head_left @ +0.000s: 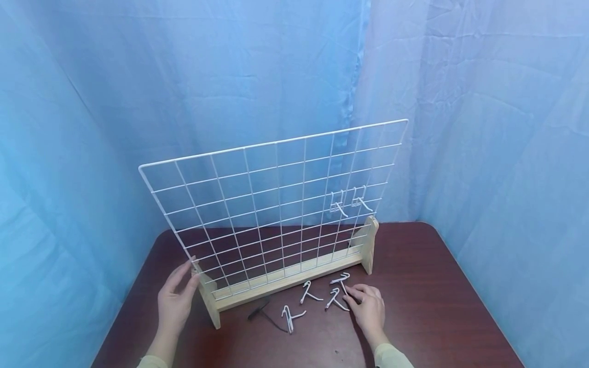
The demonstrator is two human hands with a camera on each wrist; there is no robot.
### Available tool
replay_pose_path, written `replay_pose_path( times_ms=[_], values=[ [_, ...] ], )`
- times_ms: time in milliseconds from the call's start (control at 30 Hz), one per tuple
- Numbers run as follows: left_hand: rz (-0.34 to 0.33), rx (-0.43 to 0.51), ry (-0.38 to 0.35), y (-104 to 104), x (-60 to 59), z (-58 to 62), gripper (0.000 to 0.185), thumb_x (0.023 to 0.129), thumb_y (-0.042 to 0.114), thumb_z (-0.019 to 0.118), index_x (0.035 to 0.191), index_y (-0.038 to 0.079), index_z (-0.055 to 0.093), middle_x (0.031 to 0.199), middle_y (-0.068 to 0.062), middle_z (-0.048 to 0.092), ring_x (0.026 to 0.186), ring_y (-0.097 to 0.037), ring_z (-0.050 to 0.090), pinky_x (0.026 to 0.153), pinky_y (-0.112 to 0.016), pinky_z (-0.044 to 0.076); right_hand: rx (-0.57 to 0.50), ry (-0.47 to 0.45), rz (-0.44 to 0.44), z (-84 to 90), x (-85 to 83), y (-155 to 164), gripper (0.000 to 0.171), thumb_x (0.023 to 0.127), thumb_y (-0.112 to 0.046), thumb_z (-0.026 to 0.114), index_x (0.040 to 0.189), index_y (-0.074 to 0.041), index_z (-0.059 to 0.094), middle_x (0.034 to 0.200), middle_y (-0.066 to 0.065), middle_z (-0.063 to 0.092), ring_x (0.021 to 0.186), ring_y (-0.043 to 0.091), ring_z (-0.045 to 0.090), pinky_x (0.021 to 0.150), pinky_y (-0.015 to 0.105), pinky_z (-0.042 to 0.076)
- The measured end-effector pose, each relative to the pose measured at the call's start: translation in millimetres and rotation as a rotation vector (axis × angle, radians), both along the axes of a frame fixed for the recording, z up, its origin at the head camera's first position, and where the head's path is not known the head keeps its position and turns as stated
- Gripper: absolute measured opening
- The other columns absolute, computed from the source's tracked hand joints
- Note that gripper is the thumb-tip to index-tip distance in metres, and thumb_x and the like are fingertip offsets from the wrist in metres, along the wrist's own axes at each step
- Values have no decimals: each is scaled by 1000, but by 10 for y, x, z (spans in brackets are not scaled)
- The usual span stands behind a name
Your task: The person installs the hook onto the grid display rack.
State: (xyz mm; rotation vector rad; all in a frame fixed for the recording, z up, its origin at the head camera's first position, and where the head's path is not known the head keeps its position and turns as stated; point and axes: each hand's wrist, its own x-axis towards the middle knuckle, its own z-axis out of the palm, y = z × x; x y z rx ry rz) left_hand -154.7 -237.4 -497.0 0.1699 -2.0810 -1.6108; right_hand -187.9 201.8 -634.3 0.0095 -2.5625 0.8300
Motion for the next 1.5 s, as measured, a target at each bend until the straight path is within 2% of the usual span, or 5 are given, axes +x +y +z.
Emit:
replay_pose_path(
  times_ms=[367,867,1267,1400,1500],
  values=[
    [-10,-24,32,9,5,12,38,92,-4,66,130,0,62,123,17,60,116,4,50,91,-9,48,21,85,-22,-28,2,-29,23,70,-13,91,90,-16,82,89,-1,69,91,28,58,71,45,49],
    [-6,-16,32,-3,1,9,39,91,-6,67,129,1,63,123,19,59,117,4,50,91,-11,48,-23,97,-81,-17,-10,-45,11,75,-11,86,81,-14,78,85,-1,71,85,24,59,73,40,48],
    [-1,-15,-6,-10,3,-7,38,93,-2,65,131,-1,61,121,23,57,117,4,49,91,-10,48,-165,-103,-150,78,-22,-40,7,83,-18,82,85,-14,76,82,0,72,88,27,61,73,45,51],
    [-3,-8,-1,-8,2,-8,37,93,-3,65,130,-1,62,121,21,57,116,4,50,91,-9,48,-246,-87,-183,90,-7,-64,7,82,-17,82,84,-14,77,80,1,71,86,26,62,72,42,50],
    [-5,-2,4,-4,4,6,37,92,-4,66,129,-2,61,120,22,58,116,3,50,91,-9,47,-295,-26,-209,97,-3,-85,8,80,-13,84,83,-13,77,78,2,69,81,23,61,68,33,51]
  ],
)
